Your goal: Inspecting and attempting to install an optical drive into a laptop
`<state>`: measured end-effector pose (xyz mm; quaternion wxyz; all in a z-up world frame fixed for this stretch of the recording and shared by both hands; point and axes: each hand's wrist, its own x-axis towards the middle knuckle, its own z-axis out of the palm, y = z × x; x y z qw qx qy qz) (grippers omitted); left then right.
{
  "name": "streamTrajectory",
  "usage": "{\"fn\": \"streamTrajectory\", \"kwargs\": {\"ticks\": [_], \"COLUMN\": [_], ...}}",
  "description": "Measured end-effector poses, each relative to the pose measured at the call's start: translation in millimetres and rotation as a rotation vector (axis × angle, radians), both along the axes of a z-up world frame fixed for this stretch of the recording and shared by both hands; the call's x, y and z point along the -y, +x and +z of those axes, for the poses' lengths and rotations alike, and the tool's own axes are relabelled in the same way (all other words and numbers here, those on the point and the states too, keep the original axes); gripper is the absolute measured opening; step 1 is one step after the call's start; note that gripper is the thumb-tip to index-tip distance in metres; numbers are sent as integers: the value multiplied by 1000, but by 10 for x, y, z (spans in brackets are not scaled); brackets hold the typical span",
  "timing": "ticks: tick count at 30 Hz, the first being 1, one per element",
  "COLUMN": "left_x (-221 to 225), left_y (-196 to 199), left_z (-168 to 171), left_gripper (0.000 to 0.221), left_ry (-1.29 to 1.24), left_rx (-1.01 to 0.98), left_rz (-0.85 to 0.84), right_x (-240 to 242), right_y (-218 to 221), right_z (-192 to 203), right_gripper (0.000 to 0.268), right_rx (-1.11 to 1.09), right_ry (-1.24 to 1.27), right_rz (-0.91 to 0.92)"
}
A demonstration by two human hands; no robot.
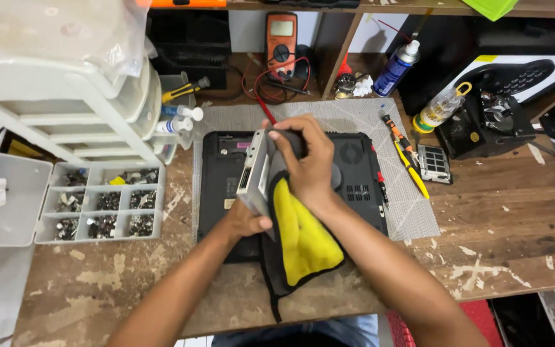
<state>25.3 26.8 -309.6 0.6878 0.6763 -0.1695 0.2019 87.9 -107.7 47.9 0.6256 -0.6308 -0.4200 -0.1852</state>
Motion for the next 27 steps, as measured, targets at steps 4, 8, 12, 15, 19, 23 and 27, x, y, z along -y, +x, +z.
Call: {"fn": "streamTrajectory", "kwargs": {"ticks": [4,8,12,15,19,23,27], "left_x": [-53,-51,-122,-104,-78,-59,-54], "left_y": [-15,-40,39,101,-5,35,-66], "left_z": [365,526,772,1051,1538,2091,2522], "left_gripper": [110,108,107,107,108,110,113], "left_ry": [-63,-165,-255,-327,-420,-507,-605], "left_rx": [-5,-5,23,29,30,36,37], "left_rz": [-35,-63,-90,-114,-168,-228,-261], "right_x": [-67,-104,-98,-55,-103,-99,-9], "right_y": [-305,-204,-214,-458,-371,-451,-504], "right_z": [103,132,67,172,277,207,-109], "right_gripper": [7,6,3,7,6,6,6], "right_rx": [28,102,136,141,170,186,190], "right_ry": [43,55,67,86,68,34,-58], "right_rz": [44,153,128,223,220,198,264]}}
